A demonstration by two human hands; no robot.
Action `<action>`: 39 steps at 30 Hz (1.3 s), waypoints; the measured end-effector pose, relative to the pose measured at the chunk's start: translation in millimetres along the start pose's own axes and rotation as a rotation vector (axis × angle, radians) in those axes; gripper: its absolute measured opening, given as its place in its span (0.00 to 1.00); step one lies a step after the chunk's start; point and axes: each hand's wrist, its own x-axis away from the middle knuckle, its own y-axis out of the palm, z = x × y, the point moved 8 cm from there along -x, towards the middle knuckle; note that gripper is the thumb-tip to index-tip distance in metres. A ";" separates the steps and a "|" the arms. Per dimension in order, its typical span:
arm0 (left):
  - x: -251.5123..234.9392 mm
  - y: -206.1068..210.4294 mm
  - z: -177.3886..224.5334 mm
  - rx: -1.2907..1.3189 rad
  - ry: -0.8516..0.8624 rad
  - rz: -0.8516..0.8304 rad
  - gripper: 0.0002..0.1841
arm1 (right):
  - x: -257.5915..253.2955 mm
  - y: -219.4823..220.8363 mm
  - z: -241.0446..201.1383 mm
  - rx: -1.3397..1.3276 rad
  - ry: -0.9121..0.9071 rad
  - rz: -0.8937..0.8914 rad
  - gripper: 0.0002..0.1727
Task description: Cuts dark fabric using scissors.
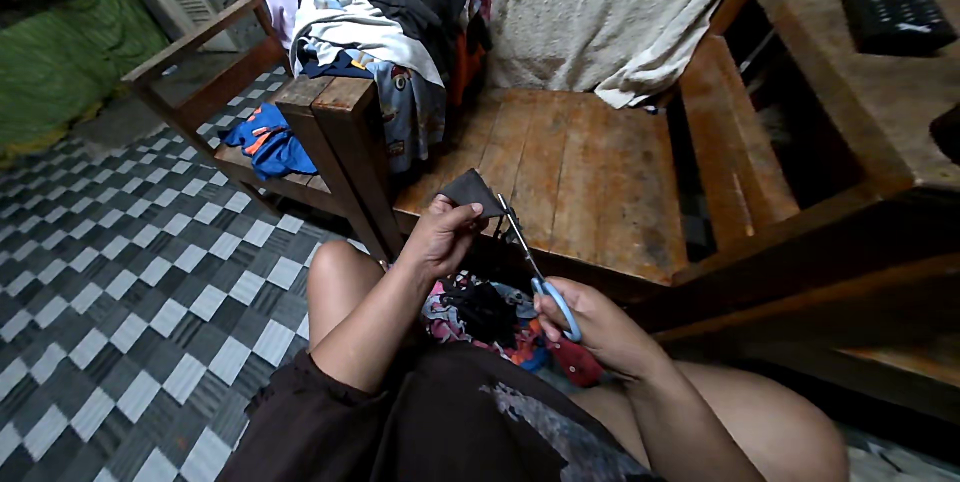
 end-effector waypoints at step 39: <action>8.7 33.4 44.6 -0.463 -0.059 -0.138 0.16 | 6.1 5.5 -7.8 -0.190 -0.164 -0.122 0.16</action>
